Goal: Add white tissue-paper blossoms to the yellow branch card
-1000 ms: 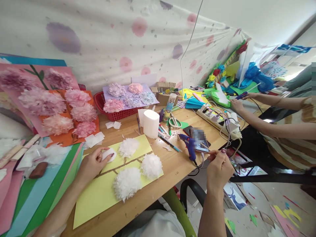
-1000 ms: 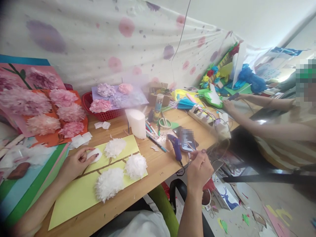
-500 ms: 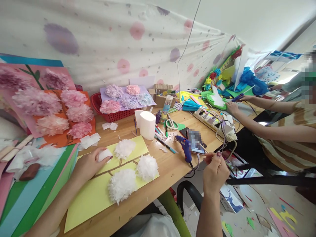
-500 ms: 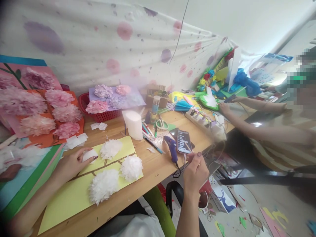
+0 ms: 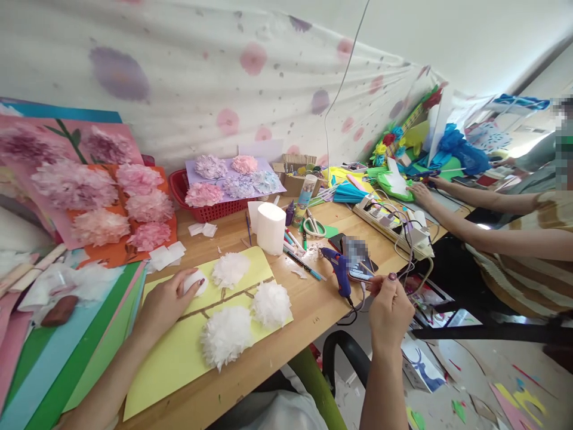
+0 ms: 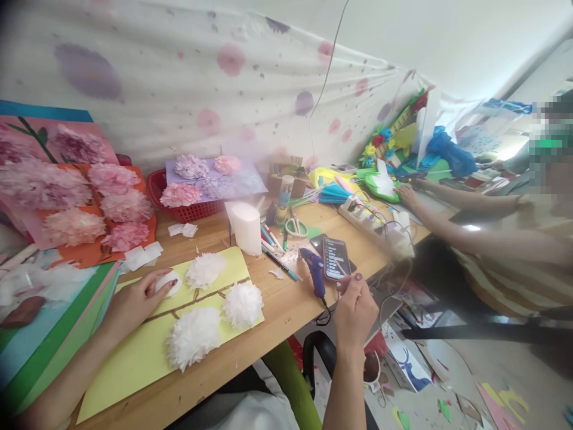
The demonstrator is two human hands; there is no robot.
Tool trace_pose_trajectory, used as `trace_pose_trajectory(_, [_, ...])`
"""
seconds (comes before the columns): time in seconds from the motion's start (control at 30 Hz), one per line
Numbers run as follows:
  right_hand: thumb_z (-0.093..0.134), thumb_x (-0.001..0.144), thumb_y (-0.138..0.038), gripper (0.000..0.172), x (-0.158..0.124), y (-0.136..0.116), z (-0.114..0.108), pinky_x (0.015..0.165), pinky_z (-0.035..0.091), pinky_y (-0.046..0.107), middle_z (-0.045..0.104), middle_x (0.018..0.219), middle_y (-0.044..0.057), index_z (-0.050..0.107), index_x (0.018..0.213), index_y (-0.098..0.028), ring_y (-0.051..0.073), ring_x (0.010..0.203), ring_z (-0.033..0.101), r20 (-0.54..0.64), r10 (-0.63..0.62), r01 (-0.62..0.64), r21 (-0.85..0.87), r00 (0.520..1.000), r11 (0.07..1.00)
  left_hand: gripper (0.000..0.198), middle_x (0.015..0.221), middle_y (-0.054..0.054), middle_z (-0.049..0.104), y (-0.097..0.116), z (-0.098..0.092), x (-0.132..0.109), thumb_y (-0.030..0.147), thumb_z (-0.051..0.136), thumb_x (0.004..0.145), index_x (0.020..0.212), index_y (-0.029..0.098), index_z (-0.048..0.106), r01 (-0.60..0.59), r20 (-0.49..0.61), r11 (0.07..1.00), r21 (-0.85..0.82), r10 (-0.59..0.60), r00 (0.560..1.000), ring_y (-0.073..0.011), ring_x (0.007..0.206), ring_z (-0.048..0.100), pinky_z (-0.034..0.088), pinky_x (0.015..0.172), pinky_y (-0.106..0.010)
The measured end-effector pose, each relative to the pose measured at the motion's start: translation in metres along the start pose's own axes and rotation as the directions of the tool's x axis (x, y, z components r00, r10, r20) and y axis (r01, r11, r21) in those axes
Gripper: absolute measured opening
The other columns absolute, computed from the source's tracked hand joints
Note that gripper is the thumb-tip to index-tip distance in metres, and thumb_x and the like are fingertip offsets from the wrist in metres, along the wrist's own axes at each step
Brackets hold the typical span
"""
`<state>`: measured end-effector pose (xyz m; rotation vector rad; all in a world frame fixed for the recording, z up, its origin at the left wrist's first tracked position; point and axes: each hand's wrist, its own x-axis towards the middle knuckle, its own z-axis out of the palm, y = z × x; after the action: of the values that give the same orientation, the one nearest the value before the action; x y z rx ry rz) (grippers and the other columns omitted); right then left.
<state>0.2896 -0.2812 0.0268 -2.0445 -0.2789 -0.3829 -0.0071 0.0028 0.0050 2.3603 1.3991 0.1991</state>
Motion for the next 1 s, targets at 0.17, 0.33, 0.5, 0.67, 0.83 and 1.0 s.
trace_pose_trajectory(0.17, [0.028, 0.096, -0.067, 0.063, -0.002, 0.003, 0.001, 0.065, 0.043, 0.033, 0.064, 0.066, 0.007, 0.063, 0.074, -0.019, 0.021, 0.065, 0.060, -0.026, 0.001, -0.001, 0.008, 1.000, 1.000, 0.057, 0.063, -0.001, 0.061, -0.004, 0.001, 0.001, 0.049, 0.032, 0.088, 0.123, 0.019, 0.065, -0.041, -0.023, 0.999, -0.010, 0.040, 0.999, -0.0222, 0.063, 0.064, 0.042, 0.059, -0.028])
trace_pose_trajectory(0.33, [0.028, 0.096, -0.068, 0.064, -0.002, 0.006, 0.002, 0.063, 0.043, 0.032, 0.063, 0.066, 0.007, 0.064, 0.073, -0.019, 0.021, 0.064, 0.059, -0.036, -0.015, 0.015, 0.021, 0.999, 1.000, 0.057, 0.064, -0.002, 0.061, -0.008, 0.004, 0.002, 0.049, 0.032, 0.089, 0.123, 0.018, 0.065, -0.065, -0.037, 0.998, -0.007, 0.064, 0.997, -0.0225, 0.063, 0.064, 0.041, 0.058, -0.028])
trace_pose_trajectory(0.5, [0.029, 0.097, -0.063, 0.061, -0.004, 0.001, 0.002, 0.065, 0.043, 0.033, 0.062, 0.066, 0.006, 0.063, 0.072, -0.019, 0.020, 0.064, 0.058, -0.120, -0.064, 0.073, 0.073, 0.991, 0.995, 0.052, 0.071, -0.002, 0.067, -0.003, 0.004, 0.001, 0.049, 0.038, 0.088, 0.123, 0.021, 0.064, -0.024, -0.025, 0.999, 0.028, 0.025, 0.999, -0.0229, 0.068, 0.067, 0.044, 0.062, -0.028])
trace_pose_trajectory(0.67, [0.046, 0.095, -0.050, 0.046, -0.008, -0.008, -0.001, 0.059, 0.038, 0.032, 0.056, 0.058, 0.001, 0.061, 0.063, -0.020, 0.017, 0.057, 0.052, -0.380, -0.164, 0.244, 0.172, 0.910, 0.954, 0.054, 0.085, -0.006, 0.074, 0.003, 0.002, 0.004, 0.059, 0.048, 0.084, 0.122, 0.022, 0.061, 0.012, 0.031, 0.988, 0.151, -0.017, 0.999, -0.0289, 0.079, 0.071, 0.046, 0.063, -0.031])
trace_pose_trajectory(0.83, [0.048, 0.090, -0.036, 0.055, -0.015, -0.019, -0.002, 0.044, 0.027, 0.029, 0.031, 0.034, -0.004, 0.039, 0.037, -0.024, 0.012, 0.034, 0.033, -0.568, -0.140, 0.460, 0.473, 0.811, 0.752, 0.050, 0.092, -0.012, 0.076, 0.006, -0.002, 0.009, 0.048, 0.027, 0.094, 0.120, 0.017, 0.057, -0.084, 0.127, 0.972, 0.221, 0.057, 0.990, -0.0334, 0.091, 0.072, 0.048, 0.070, -0.035])
trace_pose_trajectory(1.0, [0.037, 0.095, -0.054, 0.067, -0.038, -0.045, -0.001, 0.043, 0.032, 0.029, 0.027, 0.028, -0.004, 0.047, 0.037, -0.023, 0.011, 0.029, 0.033, -0.255, -0.185, 0.314, 0.742, 0.949, 0.592, 0.050, 0.106, -0.015, 0.074, 0.003, -0.012, 0.012, 0.038, 0.025, 0.092, 0.127, 0.013, 0.052, -0.113, 0.174, 0.980, 0.167, 0.084, 0.981, -0.0310, 0.099, 0.071, 0.049, 0.077, -0.035])
